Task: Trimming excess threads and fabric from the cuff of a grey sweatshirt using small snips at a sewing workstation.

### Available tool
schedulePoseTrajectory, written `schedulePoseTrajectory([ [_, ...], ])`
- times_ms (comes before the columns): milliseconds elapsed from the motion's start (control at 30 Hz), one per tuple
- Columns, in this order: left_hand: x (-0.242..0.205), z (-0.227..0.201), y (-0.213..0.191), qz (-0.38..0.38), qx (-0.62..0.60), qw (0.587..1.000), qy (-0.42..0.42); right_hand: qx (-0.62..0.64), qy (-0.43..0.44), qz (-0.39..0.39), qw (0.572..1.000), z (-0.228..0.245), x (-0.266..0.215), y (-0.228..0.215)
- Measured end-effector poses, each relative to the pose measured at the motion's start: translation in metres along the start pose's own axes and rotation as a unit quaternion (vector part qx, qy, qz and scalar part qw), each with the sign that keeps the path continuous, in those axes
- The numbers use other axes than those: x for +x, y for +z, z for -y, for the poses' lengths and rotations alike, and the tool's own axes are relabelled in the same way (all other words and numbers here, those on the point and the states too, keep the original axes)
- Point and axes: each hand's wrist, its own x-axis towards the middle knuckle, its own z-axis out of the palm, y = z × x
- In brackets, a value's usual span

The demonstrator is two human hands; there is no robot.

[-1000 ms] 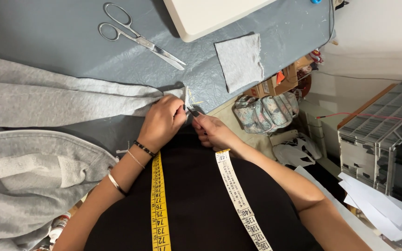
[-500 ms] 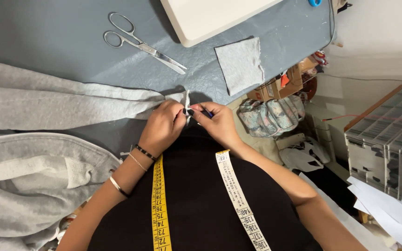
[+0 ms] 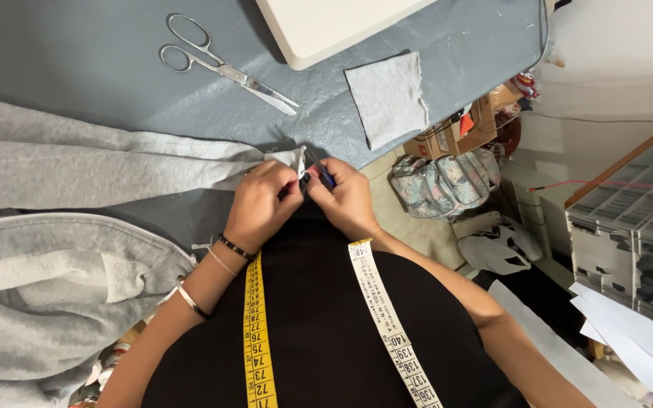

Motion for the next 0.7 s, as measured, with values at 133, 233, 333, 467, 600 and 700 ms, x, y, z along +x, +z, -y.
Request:
schedulePoseTrajectory([
  [133, -0.001, -0.007, -0.007, -0.006, -0.010, 1.000, 0.000, -0.002, 0.009, -0.008, 1.000, 0.000, -0.002, -0.001],
  [233, -0.001, -0.010, -0.012, -0.006, -0.047, 0.999, -0.017, 0.015, 0.019, -0.005, 1.000, 0.000, -0.004, -0.001],
  [333, 0.002, -0.011, -0.013, 0.006, -0.091, 0.995, -0.038, 0.018, 0.029, -0.006, 0.999, 0.000, -0.003, -0.004],
  [467, 0.002, -0.003, -0.007, 0.016, -0.095, 0.995, -0.039, 0.076, 0.049, -0.003, 0.996, -0.003, 0.002, 0.000],
  [600, 0.007, -0.005, -0.009, 0.042, -0.064, 0.996, -0.043, 0.073, 0.041, 0.023, 0.996, -0.003, 0.010, -0.003],
  [700, 0.007, -0.002, -0.007, 0.047, -0.057, 0.996, -0.048, 0.024, 0.013, 0.047, 0.999, -0.013, 0.009, -0.009],
])
